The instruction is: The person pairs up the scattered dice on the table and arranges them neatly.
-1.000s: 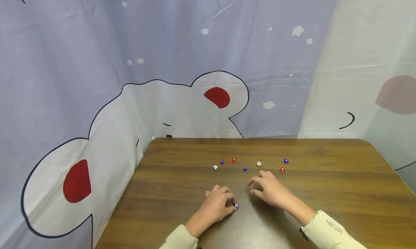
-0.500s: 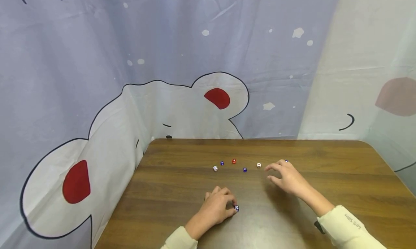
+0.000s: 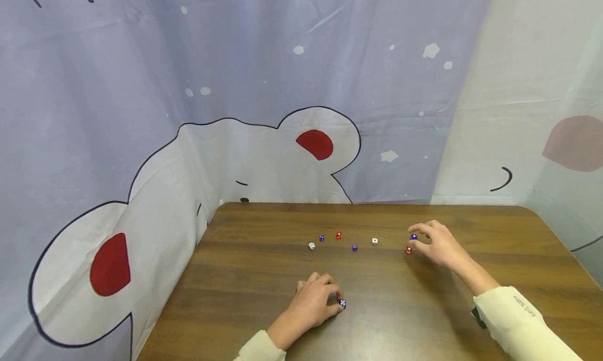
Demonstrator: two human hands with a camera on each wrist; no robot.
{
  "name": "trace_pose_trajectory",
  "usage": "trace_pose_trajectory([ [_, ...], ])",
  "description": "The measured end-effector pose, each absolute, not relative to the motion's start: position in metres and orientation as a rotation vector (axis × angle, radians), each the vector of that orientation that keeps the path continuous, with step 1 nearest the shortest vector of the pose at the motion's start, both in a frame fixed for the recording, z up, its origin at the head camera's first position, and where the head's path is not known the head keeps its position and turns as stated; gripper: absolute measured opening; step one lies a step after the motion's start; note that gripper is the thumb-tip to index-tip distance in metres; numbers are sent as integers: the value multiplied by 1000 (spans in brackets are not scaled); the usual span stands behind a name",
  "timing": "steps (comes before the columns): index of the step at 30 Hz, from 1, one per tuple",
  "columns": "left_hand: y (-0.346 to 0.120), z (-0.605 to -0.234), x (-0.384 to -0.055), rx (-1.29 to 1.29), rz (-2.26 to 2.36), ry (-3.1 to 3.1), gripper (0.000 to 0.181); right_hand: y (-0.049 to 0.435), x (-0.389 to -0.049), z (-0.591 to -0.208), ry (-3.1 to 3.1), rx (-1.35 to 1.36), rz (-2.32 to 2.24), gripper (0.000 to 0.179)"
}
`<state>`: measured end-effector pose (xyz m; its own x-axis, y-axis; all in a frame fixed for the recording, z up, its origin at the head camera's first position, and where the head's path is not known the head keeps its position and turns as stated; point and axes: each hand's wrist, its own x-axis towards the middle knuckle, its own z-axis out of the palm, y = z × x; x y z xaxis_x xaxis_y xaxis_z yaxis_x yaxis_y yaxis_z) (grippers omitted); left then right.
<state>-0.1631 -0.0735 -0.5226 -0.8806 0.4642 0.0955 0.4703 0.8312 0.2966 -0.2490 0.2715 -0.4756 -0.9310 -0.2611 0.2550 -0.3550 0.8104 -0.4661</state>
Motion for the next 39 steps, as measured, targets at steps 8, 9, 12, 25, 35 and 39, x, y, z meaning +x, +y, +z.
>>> trace_pose_trajectory([
  [8, -73, -521, -163, -776, -485, -2984, 16, 290, -264, -488, -2853, 439, 804, 31],
  [9, -73, -521, -162, -776, -484, -2987, 16, 291, -266, -489, -2859, 438, 806, 32],
  [12, -74, -520, -162, -775, -483, -2996, 16, 293, -271, -494, -2875, 446, 819, 34],
  [25, -74, -522, -164, -779, -466, -3001, 16, 301, -291, -511, -2940, 477, 776, 34],
  [35, -73, -520, -165, -777, -464, -3013, 16, 302, -297, -518, -2929, 421, 792, 24],
  [39, -73, -520, -165, -781, -456, -3012, 16, 304, -298, -519, -2952, 418, 804, 21],
])
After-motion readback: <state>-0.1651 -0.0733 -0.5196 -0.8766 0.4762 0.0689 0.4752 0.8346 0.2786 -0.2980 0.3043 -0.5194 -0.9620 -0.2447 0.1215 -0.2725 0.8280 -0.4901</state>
